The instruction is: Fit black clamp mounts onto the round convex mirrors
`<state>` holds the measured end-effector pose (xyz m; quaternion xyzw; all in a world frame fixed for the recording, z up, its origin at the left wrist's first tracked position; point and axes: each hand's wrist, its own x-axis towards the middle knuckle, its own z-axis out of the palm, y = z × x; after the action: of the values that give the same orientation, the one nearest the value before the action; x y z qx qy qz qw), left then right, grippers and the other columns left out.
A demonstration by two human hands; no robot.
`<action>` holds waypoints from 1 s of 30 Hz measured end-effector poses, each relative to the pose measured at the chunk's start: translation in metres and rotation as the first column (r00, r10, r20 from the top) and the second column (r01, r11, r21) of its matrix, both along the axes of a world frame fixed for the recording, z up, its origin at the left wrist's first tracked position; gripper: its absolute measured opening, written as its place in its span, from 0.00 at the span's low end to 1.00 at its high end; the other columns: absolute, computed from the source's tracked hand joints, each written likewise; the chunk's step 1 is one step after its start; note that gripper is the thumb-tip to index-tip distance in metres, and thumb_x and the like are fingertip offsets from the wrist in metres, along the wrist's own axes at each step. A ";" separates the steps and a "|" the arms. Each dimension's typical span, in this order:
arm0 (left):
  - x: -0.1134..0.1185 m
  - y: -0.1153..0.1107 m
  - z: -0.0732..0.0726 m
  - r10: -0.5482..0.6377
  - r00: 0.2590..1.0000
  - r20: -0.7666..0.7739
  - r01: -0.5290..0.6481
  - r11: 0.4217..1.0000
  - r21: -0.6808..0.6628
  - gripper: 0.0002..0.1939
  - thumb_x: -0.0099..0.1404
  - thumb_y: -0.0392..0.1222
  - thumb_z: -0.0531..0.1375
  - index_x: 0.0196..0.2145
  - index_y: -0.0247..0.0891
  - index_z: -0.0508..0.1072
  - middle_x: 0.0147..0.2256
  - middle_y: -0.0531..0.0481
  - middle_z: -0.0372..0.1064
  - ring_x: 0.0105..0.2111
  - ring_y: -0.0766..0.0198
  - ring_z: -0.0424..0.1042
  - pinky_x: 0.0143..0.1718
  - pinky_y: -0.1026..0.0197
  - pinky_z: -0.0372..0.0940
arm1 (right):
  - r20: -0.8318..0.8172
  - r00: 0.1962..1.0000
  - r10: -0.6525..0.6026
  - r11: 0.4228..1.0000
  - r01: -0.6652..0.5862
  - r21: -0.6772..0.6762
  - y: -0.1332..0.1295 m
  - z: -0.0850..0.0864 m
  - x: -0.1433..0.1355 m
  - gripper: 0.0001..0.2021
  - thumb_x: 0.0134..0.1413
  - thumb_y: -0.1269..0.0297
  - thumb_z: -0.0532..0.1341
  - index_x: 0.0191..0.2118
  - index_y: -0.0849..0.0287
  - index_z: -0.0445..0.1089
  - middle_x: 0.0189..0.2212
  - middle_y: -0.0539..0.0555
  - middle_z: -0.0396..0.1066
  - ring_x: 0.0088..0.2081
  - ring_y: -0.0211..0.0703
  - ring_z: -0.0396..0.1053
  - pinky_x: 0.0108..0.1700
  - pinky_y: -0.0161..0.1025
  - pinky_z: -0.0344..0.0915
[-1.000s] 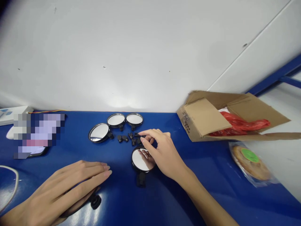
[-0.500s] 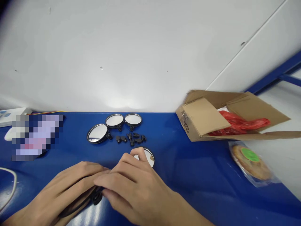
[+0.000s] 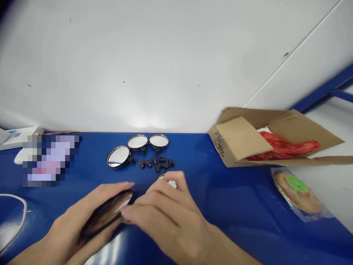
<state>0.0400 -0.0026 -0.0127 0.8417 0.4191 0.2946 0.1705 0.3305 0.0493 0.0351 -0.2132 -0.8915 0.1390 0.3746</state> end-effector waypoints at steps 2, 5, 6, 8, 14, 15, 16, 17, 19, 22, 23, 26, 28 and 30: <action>0.001 0.002 -0.003 0.118 0.992 0.039 -0.119 0.993 0.004 0.38 0.84 0.40 0.62 0.84 0.45 0.53 0.73 0.39 0.72 0.68 0.53 0.80 0.71 0.53 0.75 | -0.012 0.990 -0.139 0.989 0.139 0.049 0.011 0.013 0.004 0.12 0.75 0.75 0.70 0.56 0.51 0.77 0.42 0.46 0.88 0.38 0.42 0.83 0.50 0.49 0.65; 0.004 0.008 -0.004 0.244 0.966 0.085 -0.243 0.970 -0.025 0.40 0.84 0.42 0.62 0.85 0.47 0.51 0.72 0.39 0.71 0.65 0.52 0.81 0.66 0.51 0.80 | -0.051 0.941 -0.335 0.926 0.339 0.166 0.036 0.021 0.008 0.09 0.75 0.70 0.72 0.51 0.47 0.78 0.38 0.46 0.87 0.35 0.47 0.81 0.48 0.52 0.64; 0.005 0.010 -0.004 0.257 0.963 0.087 -0.254 0.966 -0.044 0.39 0.84 0.43 0.62 0.85 0.48 0.51 0.72 0.39 0.71 0.63 0.53 0.82 0.63 0.52 0.83 | -0.047 0.923 -0.381 0.899 0.382 0.213 0.046 0.019 0.010 0.07 0.76 0.70 0.71 0.49 0.48 0.78 0.38 0.47 0.87 0.36 0.48 0.81 0.48 0.53 0.63; 0.006 0.012 -0.004 0.255 0.963 0.088 -0.249 0.966 -0.069 0.38 0.84 0.45 0.61 0.84 0.49 0.52 0.70 0.39 0.72 0.60 0.53 0.83 0.58 0.53 0.85 | 0.006 0.894 -0.448 0.854 0.426 0.299 0.069 0.010 0.013 0.04 0.79 0.67 0.68 0.47 0.49 0.78 0.39 0.49 0.88 0.38 0.50 0.81 0.51 0.54 0.62; 0.005 0.009 -0.008 0.210 0.977 0.044 -0.207 0.976 -0.069 0.35 0.85 0.46 0.60 0.83 0.51 0.54 0.71 0.39 0.71 0.66 0.51 0.80 0.65 0.48 0.82 | 0.169 0.884 -0.436 0.863 0.358 0.356 0.117 -0.021 0.020 0.08 0.82 0.68 0.62 0.47 0.54 0.79 0.37 0.53 0.85 0.38 0.49 0.76 0.51 0.51 0.60; 0.004 0.009 -0.010 0.208 0.978 0.025 -0.206 0.976 -0.066 0.35 0.86 0.47 0.60 0.83 0.51 0.54 0.72 0.39 0.71 0.68 0.49 0.79 0.66 0.46 0.82 | 0.183 0.886 -0.426 0.869 0.345 0.356 0.120 -0.024 0.020 0.09 0.82 0.69 0.61 0.48 0.55 0.79 0.38 0.53 0.85 0.39 0.49 0.76 0.51 0.51 0.60; 0.002 0.008 -0.011 0.203 0.979 0.005 -0.203 0.977 -0.061 0.35 0.86 0.47 0.60 0.83 0.51 0.55 0.73 0.39 0.70 0.69 0.48 0.78 0.67 0.44 0.81 | 0.190 0.887 -0.421 0.872 0.338 0.354 0.122 -0.026 0.020 0.09 0.82 0.69 0.61 0.49 0.55 0.79 0.38 0.54 0.85 0.39 0.50 0.75 0.51 0.50 0.60; 0.001 0.008 -0.013 0.198 0.980 -0.017 -0.198 0.978 -0.059 0.34 0.86 0.47 0.60 0.83 0.51 0.54 0.74 0.38 0.69 0.70 0.47 0.77 0.67 0.43 0.80 | 0.195 0.887 -0.420 0.874 0.337 0.350 0.123 -0.028 0.019 0.08 0.83 0.68 0.61 0.50 0.56 0.79 0.39 0.54 0.85 0.40 0.50 0.75 0.51 0.50 0.60; -0.002 0.008 -0.015 0.181 0.982 -0.047 -0.183 0.982 -0.054 0.35 0.87 0.46 0.59 0.84 0.50 0.53 0.75 0.37 0.68 0.71 0.46 0.76 0.68 0.41 0.79 | 0.201 0.888 -0.414 0.880 0.333 0.340 0.123 -0.031 0.018 0.08 0.83 0.67 0.62 0.50 0.57 0.79 0.40 0.56 0.86 0.41 0.51 0.76 0.51 0.50 0.60; -0.004 0.006 -0.017 0.164 0.984 -0.071 -0.169 0.983 -0.065 0.37 0.87 0.47 0.59 0.85 0.51 0.50 0.76 0.37 0.67 0.72 0.45 0.76 0.68 0.42 0.80 | 0.225 0.897 -0.380 0.898 0.300 0.321 0.122 -0.035 0.017 0.06 0.82 0.68 0.63 0.49 0.57 0.79 0.41 0.56 0.86 0.41 0.51 0.76 0.51 0.50 0.60; -0.004 0.006 -0.016 0.163 0.984 -0.077 -0.169 0.983 -0.073 0.37 0.87 0.47 0.60 0.85 0.51 0.50 0.76 0.38 0.67 0.72 0.45 0.76 0.66 0.44 0.81 | 0.233 0.899 -0.371 0.903 0.291 0.316 0.122 -0.036 0.018 0.06 0.82 0.69 0.64 0.49 0.57 0.79 0.41 0.56 0.86 0.41 0.51 0.76 0.51 0.50 0.61; -0.002 0.004 -0.015 0.159 0.984 -0.076 -0.165 0.982 -0.086 0.38 0.87 0.47 0.60 0.85 0.52 0.50 0.77 0.39 0.67 0.72 0.46 0.76 0.63 0.49 0.84 | 0.242 0.903 -0.355 0.914 0.282 0.291 0.122 -0.038 0.018 0.03 0.80 0.70 0.66 0.49 0.58 0.78 0.42 0.56 0.86 0.42 0.51 0.78 0.51 0.50 0.61; 0.000 0.004 -0.014 0.153 0.986 -0.066 -0.158 0.985 -0.070 0.37 0.87 0.46 0.59 0.85 0.52 0.51 0.76 0.39 0.67 0.71 0.46 0.77 0.61 0.50 0.84 | 0.246 0.904 -0.349 0.920 0.281 0.273 0.122 -0.037 0.019 0.02 0.80 0.70 0.67 0.50 0.58 0.78 0.43 0.56 0.87 0.43 0.51 0.78 0.52 0.49 0.61; 0.001 0.004 -0.012 0.154 0.986 -0.059 -0.157 0.987 -0.042 0.37 0.86 0.44 0.59 0.85 0.51 0.52 0.76 0.38 0.68 0.70 0.46 0.78 0.61 0.49 0.84 | 0.250 0.904 -0.348 0.924 0.285 0.257 0.121 -0.036 0.018 0.01 0.79 0.69 0.68 0.51 0.57 0.78 0.44 0.56 0.87 0.45 0.52 0.79 0.52 0.50 0.60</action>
<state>0.0413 0.0019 -0.0244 0.8101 0.4947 0.2739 0.1547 0.3489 0.1700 -0.0010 -0.3323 -0.8997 -0.0536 0.2779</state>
